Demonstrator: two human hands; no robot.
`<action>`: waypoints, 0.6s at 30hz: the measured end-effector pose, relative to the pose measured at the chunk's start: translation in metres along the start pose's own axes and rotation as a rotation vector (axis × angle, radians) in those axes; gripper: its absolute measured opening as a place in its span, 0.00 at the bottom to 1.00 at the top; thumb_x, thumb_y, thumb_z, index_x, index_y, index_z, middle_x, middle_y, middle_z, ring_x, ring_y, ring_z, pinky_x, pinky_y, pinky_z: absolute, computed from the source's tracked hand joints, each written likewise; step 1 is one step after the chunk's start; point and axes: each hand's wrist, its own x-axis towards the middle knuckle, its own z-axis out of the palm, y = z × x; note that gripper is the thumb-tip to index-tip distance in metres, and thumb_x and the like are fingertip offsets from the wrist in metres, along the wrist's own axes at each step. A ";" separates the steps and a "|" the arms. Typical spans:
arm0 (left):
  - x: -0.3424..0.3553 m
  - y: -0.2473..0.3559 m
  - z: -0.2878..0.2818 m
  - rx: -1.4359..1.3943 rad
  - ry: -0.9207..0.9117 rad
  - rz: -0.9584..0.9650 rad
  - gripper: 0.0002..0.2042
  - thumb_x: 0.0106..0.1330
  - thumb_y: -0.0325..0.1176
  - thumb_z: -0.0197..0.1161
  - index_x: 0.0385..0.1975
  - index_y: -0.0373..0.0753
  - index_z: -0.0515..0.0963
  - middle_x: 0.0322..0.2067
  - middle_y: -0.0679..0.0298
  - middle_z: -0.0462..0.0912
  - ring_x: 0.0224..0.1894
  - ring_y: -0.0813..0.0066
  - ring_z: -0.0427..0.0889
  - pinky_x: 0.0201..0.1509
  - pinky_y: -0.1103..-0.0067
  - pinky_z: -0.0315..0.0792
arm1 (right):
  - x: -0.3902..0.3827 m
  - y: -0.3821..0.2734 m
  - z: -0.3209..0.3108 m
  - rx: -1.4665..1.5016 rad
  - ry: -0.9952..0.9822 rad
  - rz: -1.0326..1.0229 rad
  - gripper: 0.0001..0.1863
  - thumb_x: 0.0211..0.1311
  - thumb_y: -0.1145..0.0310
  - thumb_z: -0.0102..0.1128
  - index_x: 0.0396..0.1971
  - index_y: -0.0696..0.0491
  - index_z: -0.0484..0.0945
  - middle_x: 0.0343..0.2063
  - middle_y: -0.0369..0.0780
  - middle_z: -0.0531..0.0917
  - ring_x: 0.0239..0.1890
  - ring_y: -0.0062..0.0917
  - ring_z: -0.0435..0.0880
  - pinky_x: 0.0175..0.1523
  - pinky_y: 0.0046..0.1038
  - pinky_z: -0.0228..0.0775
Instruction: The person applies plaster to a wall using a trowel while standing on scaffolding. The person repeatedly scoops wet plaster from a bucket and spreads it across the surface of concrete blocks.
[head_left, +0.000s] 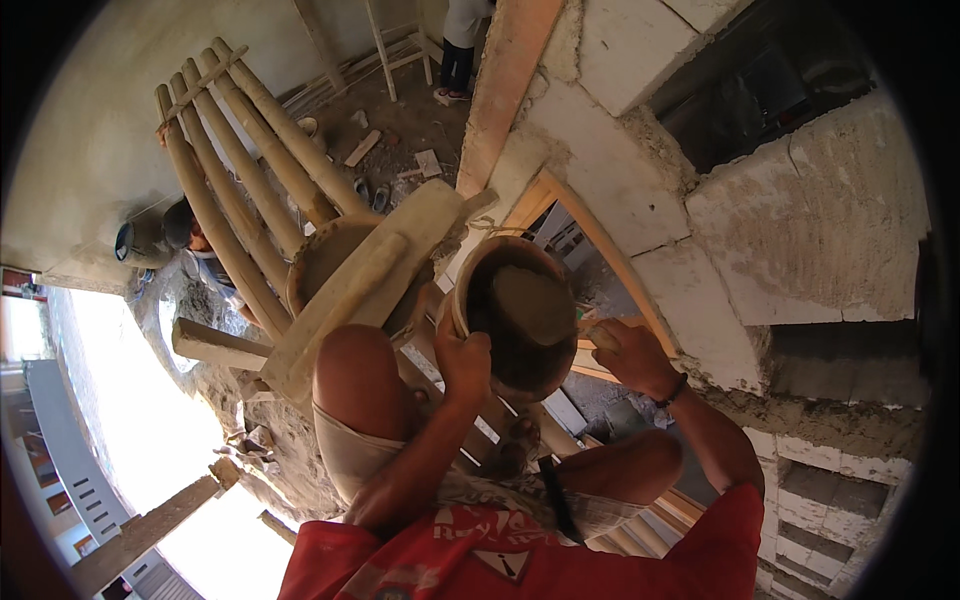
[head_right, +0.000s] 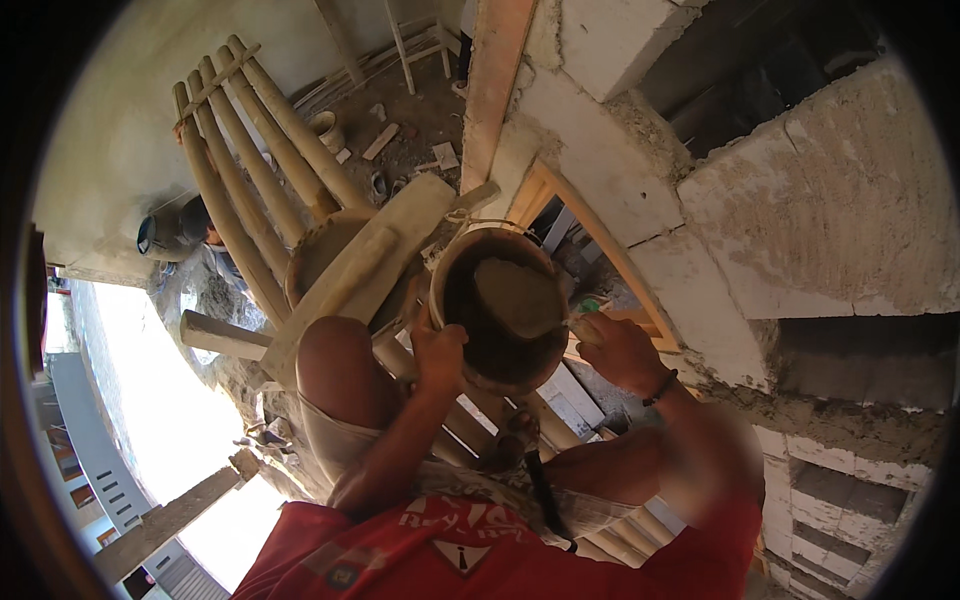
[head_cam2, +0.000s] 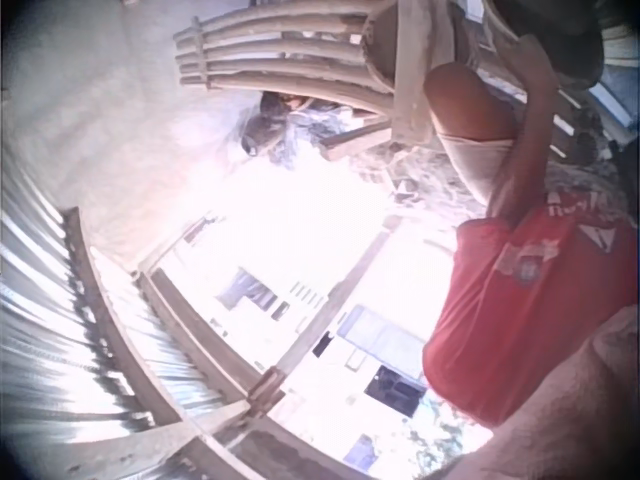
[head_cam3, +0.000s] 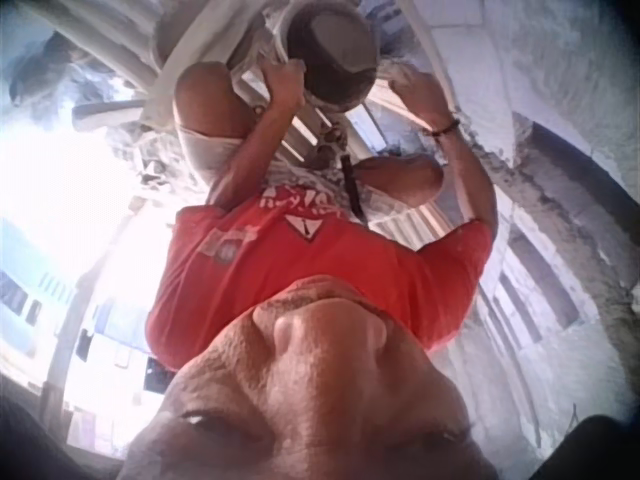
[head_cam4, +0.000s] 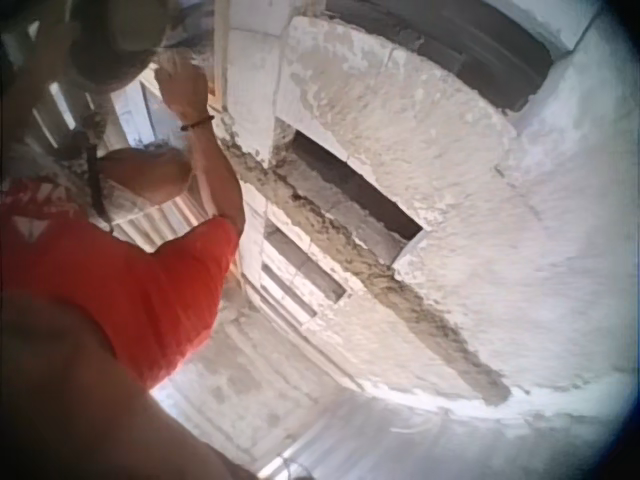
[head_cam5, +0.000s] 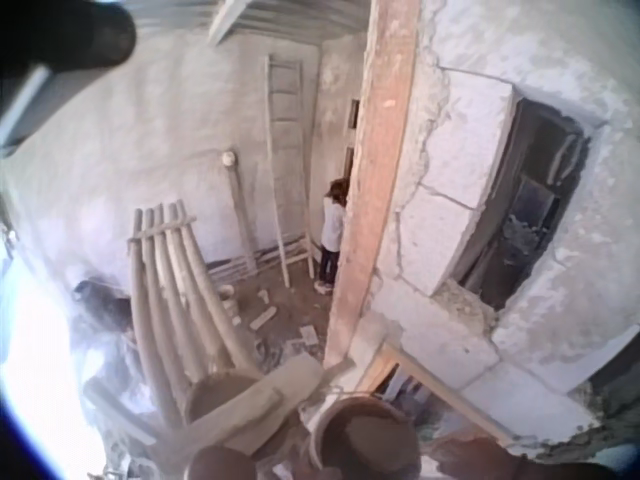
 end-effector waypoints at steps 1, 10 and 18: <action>0.001 -0.004 0.000 -0.005 0.003 -0.006 0.34 0.49 0.16 0.50 0.63 0.30 0.68 0.50 0.56 0.76 0.49 0.71 0.79 0.51 0.81 0.73 | -0.002 -0.003 -0.007 0.000 0.001 0.024 0.24 0.56 0.60 0.66 0.52 0.53 0.76 0.33 0.51 0.85 0.39 0.48 0.85 0.45 0.43 0.76; 0.006 -0.035 -0.011 0.214 0.146 0.114 0.34 0.49 0.17 0.53 0.64 0.31 0.69 0.50 0.52 0.75 0.49 0.64 0.76 0.54 0.75 0.69 | 0.017 -0.058 -0.080 0.099 0.060 -0.051 0.24 0.52 0.70 0.67 0.50 0.56 0.71 0.38 0.51 0.84 0.39 0.47 0.84 0.45 0.38 0.76; 0.001 -0.036 -0.015 0.169 0.098 -0.005 0.36 0.48 0.19 0.55 0.66 0.29 0.67 0.56 0.46 0.73 0.59 0.55 0.74 0.64 0.71 0.67 | 0.027 -0.081 -0.081 0.046 0.134 -0.170 0.20 0.53 0.71 0.65 0.46 0.56 0.71 0.40 0.49 0.82 0.44 0.49 0.82 0.48 0.40 0.75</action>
